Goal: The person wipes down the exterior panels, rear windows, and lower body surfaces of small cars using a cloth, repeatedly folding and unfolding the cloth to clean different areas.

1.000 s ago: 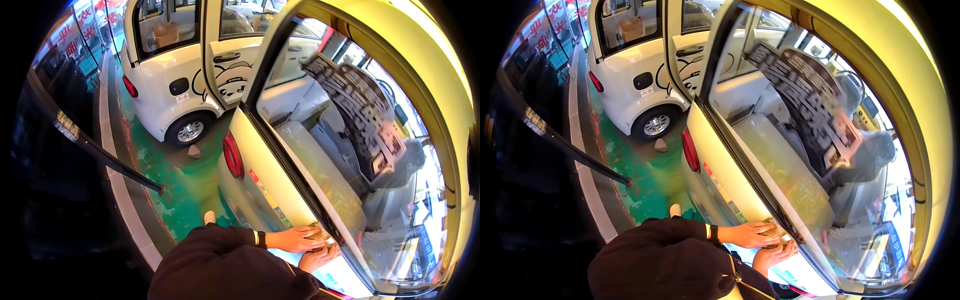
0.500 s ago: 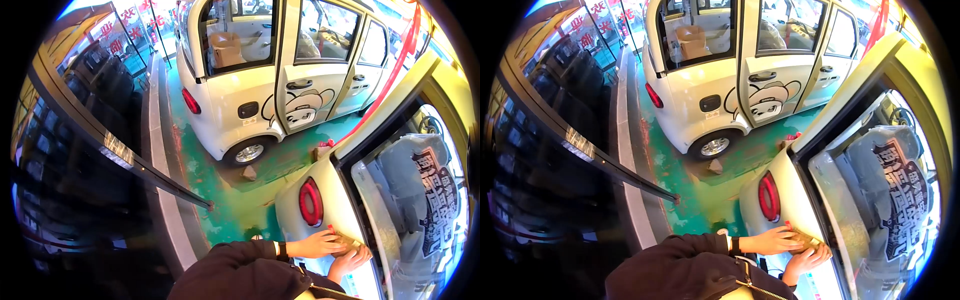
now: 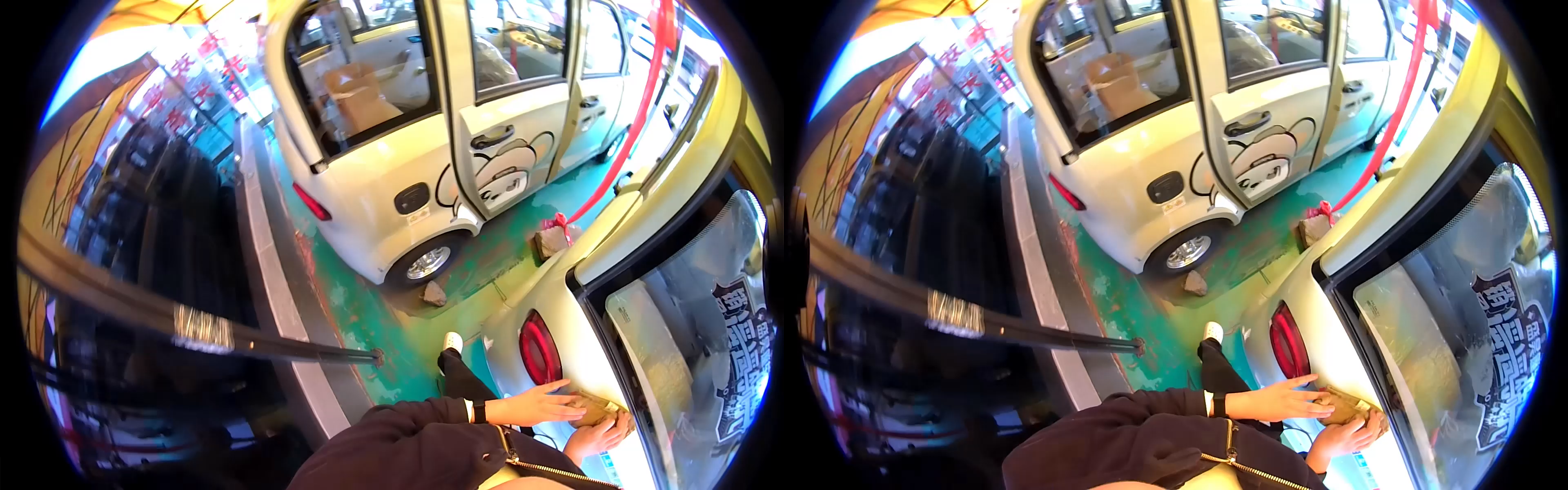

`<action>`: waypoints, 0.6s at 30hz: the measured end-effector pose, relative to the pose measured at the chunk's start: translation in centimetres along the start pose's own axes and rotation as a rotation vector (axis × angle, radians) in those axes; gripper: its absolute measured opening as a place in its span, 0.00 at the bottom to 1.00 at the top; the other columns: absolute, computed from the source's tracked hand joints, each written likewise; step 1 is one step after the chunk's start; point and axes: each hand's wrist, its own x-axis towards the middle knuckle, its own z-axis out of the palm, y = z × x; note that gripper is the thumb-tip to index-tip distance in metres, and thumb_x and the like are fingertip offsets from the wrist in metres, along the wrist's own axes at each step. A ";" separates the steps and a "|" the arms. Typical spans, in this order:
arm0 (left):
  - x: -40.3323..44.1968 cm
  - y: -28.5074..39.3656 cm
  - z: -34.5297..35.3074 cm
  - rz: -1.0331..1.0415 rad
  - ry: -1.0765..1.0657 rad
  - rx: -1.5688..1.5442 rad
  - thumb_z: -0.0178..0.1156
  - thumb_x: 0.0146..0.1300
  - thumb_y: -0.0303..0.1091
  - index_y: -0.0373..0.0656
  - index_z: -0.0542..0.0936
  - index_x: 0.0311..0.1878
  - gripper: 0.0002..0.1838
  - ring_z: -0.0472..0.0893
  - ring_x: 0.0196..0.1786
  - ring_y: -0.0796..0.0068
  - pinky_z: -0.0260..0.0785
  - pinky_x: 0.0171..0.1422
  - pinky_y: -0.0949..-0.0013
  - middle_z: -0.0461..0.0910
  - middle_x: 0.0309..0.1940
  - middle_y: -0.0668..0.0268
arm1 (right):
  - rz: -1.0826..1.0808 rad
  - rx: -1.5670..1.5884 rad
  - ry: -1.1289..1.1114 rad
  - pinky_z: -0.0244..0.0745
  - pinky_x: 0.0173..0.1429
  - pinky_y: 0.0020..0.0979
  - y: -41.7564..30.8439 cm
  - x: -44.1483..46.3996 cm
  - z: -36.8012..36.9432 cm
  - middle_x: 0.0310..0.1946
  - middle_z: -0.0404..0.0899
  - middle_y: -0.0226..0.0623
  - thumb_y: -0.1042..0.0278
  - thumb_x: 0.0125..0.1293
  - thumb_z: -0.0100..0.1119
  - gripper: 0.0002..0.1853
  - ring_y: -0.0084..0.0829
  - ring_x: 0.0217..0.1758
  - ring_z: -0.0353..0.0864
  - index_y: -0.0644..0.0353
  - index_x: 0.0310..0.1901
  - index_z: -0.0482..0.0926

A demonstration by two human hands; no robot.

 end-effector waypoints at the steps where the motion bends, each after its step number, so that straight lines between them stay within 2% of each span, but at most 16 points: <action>1: 0.2 -0.9 -0.9 0.013 -0.003 -0.021 0.59 0.46 0.27 0.52 0.61 0.70 0.42 0.62 0.71 0.68 0.42 0.77 0.44 0.60 0.71 0.76 | 0.020 -0.030 -0.011 0.66 0.59 0.48 -0.7 -0.1 0.5 0.51 0.76 0.40 0.46 0.69 0.47 0.22 0.45 0.58 0.73 0.60 0.34 0.74; 3: -0.3 -3.1 -3.4 0.072 -0.079 0.004 0.60 0.44 0.27 0.52 0.62 0.70 0.43 0.60 0.72 0.72 0.41 0.77 0.44 0.59 0.71 0.78 | 0.001 0.035 0.019 0.66 0.60 0.49 -1.5 -1.0 1.9 0.49 0.76 0.41 0.50 0.69 0.47 0.19 0.46 0.57 0.73 0.61 0.34 0.73; 5: -0.4 -5.4 -5.5 0.094 -0.116 -0.072 0.52 0.53 0.28 0.50 0.68 0.65 0.31 0.66 0.68 0.74 0.43 0.77 0.44 0.63 0.69 0.79 | 0.020 0.007 0.033 0.67 0.60 0.51 -3.6 -1.0 2.6 0.47 0.77 0.43 0.66 0.68 0.46 0.09 0.47 0.55 0.74 0.60 0.31 0.70; 6: -0.3 -6.6 -7.2 0.112 -0.193 -0.107 0.53 0.52 0.28 0.52 0.68 0.65 0.32 0.66 0.68 0.77 0.42 0.77 0.44 0.62 0.69 0.81 | 0.030 0.004 0.056 0.66 0.60 0.52 -5.0 -0.3 2.7 0.47 0.77 0.43 0.68 0.67 0.46 0.08 0.47 0.55 0.74 0.59 0.31 0.69; 7: -0.8 -7.8 -7.4 0.135 -0.159 -0.088 0.52 0.55 0.29 0.55 0.67 0.66 0.32 0.66 0.69 0.77 0.42 0.77 0.45 0.61 0.70 0.82 | 0.043 0.007 0.080 0.66 0.60 0.52 -6.7 0.2 3.0 0.47 0.76 0.43 0.70 0.67 0.46 0.06 0.47 0.55 0.74 0.59 0.31 0.69; 9: -1.4 -9.7 -7.7 0.159 -0.144 -0.117 0.50 0.59 0.31 0.58 0.64 0.68 0.31 0.65 0.69 0.77 0.42 0.77 0.46 0.61 0.70 0.83 | 0.085 -0.040 0.043 0.64 0.61 0.53 -8.6 0.5 3.2 0.47 0.76 0.44 0.68 0.67 0.48 0.06 0.47 0.55 0.74 0.59 0.32 0.68; 11: -1.1 -11.5 -8.2 0.222 -0.156 -0.109 0.51 0.59 0.34 0.59 0.62 0.70 0.32 0.64 0.70 0.80 0.45 0.77 0.49 0.56 0.72 0.85 | 0.160 -0.061 0.062 0.62 0.63 0.52 -9.8 1.4 3.4 0.48 0.75 0.44 0.64 0.66 0.50 0.08 0.46 0.56 0.73 0.59 0.34 0.68; 12: -0.7 -12.3 -8.8 0.254 -0.182 -0.121 0.49 0.62 0.33 0.59 0.62 0.70 0.30 0.66 0.68 0.79 0.46 0.76 0.49 0.59 0.71 0.84 | 0.177 -0.053 0.098 0.60 0.64 0.53 -10.5 1.5 3.8 0.49 0.75 0.43 0.61 0.65 0.53 0.10 0.45 0.57 0.72 0.59 0.34 0.68; 18: 0.6 -15.4 -10.0 0.359 -0.139 -0.204 0.51 0.63 0.36 0.60 0.62 0.70 0.30 0.67 0.67 0.81 0.47 0.76 0.53 0.62 0.69 0.85 | 0.222 -0.028 0.155 0.57 0.65 0.54 -11.5 2.6 4.6 0.49 0.72 0.40 0.64 0.64 0.53 0.09 0.45 0.57 0.68 0.59 0.37 0.67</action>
